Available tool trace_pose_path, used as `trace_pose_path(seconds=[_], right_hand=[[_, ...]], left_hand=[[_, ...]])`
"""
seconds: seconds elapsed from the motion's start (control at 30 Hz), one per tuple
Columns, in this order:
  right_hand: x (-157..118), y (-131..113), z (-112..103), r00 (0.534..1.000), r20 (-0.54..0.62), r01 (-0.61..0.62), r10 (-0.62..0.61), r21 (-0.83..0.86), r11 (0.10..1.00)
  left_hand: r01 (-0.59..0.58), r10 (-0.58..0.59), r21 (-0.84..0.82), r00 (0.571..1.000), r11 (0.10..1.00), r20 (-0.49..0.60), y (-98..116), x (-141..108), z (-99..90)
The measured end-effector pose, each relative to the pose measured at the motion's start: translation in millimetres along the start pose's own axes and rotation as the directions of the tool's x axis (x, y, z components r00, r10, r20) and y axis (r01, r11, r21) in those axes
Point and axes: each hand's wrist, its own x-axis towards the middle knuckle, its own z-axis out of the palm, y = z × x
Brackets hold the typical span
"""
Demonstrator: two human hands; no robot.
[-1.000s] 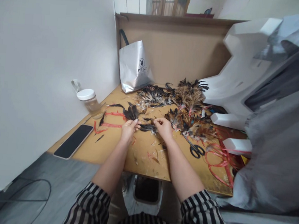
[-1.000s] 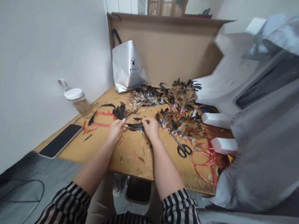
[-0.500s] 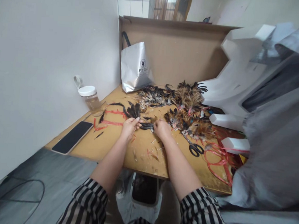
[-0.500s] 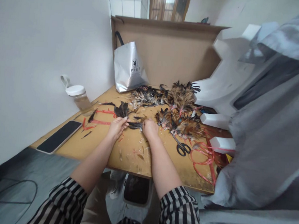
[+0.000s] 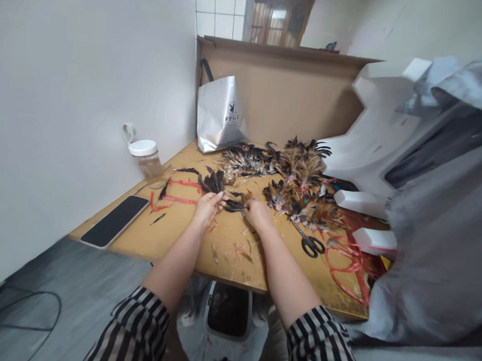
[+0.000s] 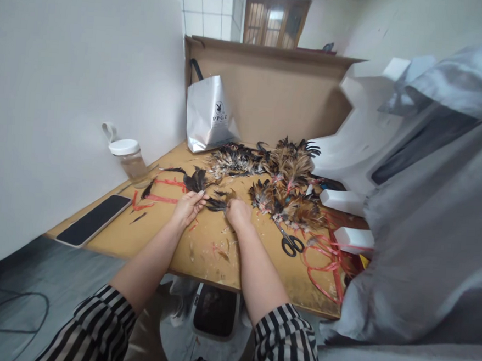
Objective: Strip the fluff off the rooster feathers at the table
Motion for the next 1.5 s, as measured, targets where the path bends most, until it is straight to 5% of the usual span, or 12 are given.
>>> trace_pose_path(seconds=[0.4, 0.67, 0.77, 0.9, 1.1, 1.5], right_hand=[[-1, -1, 0, 1.0, -0.009, -0.005, 0.006, 0.038, 0.999], [8, 6, 8, 0.99, -0.099, -0.057, 0.102, 0.38, 0.923], [11, 7, 12, 0.992, -0.082, -0.031, 0.097, 0.582, 0.812], [11, 6, 12, 0.991, 0.026, -0.089, 0.132, 0.859, 0.505], [9, 6, 3, 0.963, 0.244, -0.261, 0.11, 0.949, 0.179], [6, 0, 2, 0.964, 0.265, -0.265, 0.003, 0.961, 0.085]], left_hand=[[0.013, -0.014, -0.111, 1.0, 0.994, -0.005, 0, 3, -3.3], [0.05, -0.048, -0.061, 0.998, 0.997, 0.035, -4, 2, -3.7], [0.068, -0.065, -0.042, 0.996, 0.997, 0.055, -5, 1, -3.0], [0.077, -0.075, -0.026, 0.995, 0.997, 0.068, -5, 0, -2.2], [0.105, -0.104, 0.0, 0.991, 0.995, 0.087, -5, -3, 1.5], [0.16, -0.15, -0.024, 0.959, 0.987, 0.239, -10, -9, 6.5]])
